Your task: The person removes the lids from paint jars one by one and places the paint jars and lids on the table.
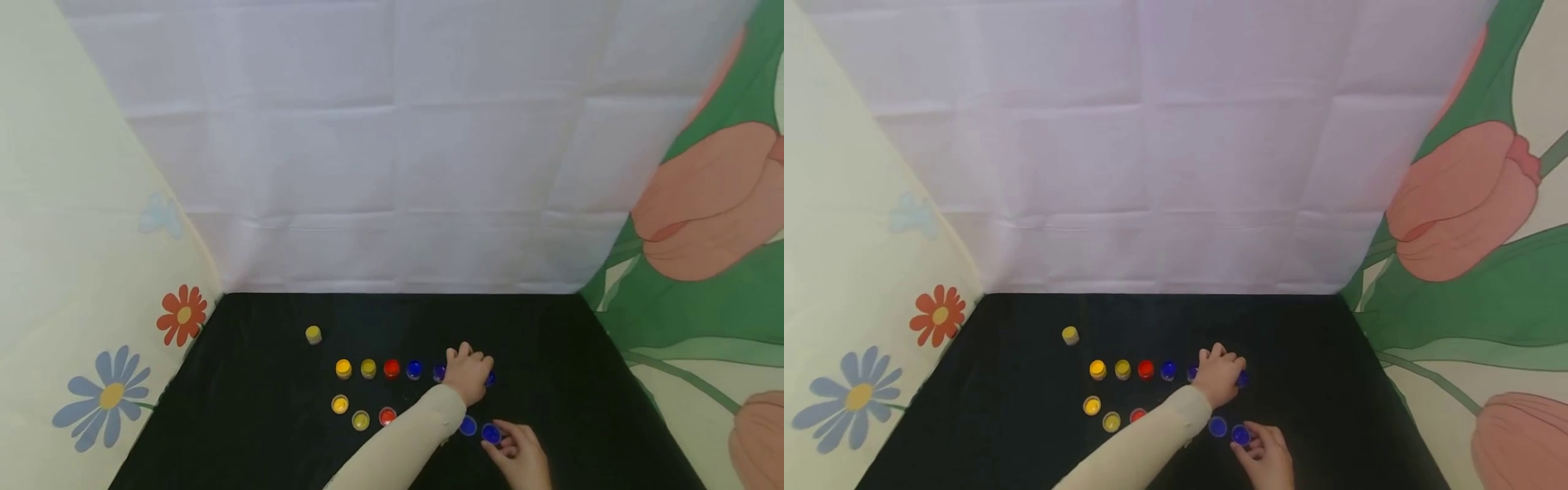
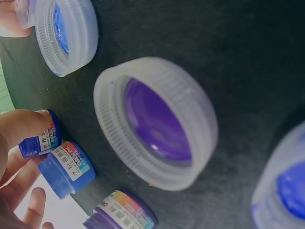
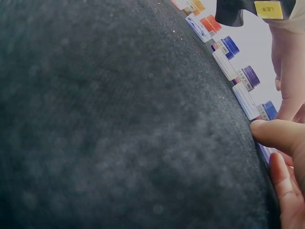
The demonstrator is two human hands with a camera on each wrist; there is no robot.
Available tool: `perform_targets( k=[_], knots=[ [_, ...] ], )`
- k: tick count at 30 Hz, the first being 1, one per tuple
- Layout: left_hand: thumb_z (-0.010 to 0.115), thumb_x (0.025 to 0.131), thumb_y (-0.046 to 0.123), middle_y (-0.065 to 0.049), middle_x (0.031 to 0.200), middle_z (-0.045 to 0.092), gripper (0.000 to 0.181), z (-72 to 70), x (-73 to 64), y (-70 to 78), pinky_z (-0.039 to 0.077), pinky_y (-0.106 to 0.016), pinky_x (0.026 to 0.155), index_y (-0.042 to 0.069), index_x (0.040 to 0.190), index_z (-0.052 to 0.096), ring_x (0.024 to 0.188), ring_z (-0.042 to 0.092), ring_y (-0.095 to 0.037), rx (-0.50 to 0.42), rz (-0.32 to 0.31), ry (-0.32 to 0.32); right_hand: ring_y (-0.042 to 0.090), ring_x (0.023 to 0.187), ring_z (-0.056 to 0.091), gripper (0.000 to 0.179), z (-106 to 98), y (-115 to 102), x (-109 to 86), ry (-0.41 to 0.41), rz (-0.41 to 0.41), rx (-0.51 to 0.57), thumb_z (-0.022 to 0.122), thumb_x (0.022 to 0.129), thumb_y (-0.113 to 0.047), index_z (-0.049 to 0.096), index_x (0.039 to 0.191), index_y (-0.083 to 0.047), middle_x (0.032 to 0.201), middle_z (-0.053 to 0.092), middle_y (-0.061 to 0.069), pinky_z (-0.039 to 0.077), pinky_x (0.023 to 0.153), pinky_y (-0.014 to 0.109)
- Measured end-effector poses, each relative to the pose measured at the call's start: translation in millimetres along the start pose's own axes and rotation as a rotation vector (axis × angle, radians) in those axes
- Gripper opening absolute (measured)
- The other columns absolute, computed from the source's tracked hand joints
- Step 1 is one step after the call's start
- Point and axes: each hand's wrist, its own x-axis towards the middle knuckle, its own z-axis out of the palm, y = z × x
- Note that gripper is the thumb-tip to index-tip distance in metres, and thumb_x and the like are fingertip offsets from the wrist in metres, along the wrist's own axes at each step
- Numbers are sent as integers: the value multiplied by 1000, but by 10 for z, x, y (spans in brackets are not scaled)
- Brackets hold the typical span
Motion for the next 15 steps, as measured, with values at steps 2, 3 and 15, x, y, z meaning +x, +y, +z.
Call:
perform_targets(
  k=[2, 3, 15],
  knots=[
    [79, 88, 37, 15, 109, 65, 30, -6, 10, -7, 27, -33, 76, 33, 114, 66, 102, 43, -12, -6, -15, -21, 9, 72, 57, 44, 8, -12, 1, -4, 4, 1, 85, 80, -13, 69, 117, 4, 97, 56, 11, 52, 61, 21],
    [79, 88, 38, 15, 109, 66, 30, -8, 14, -10, 27, -34, 76, 32, 115, 66, 103, 43, -12, -3, -20, -29, 9, 72, 56, 44, 12, -16, 1, -5, 2, -3, 85, 80, -13, 69, 117, 4, 97, 56, 11, 52, 61, 21],
    [75, 93, 33, 11, 115, 68, 38, 39, -60, 2, 29, -35, 79, 30, 128, 59, 111, 47, -15, -31, -32, 46, 9, 72, 55, 46, 23, 1, -6, -2, 3, 1, 86, 79, -13, 68, 116, 7, 95, 56, 10, 52, 61, 20]
  ],
)
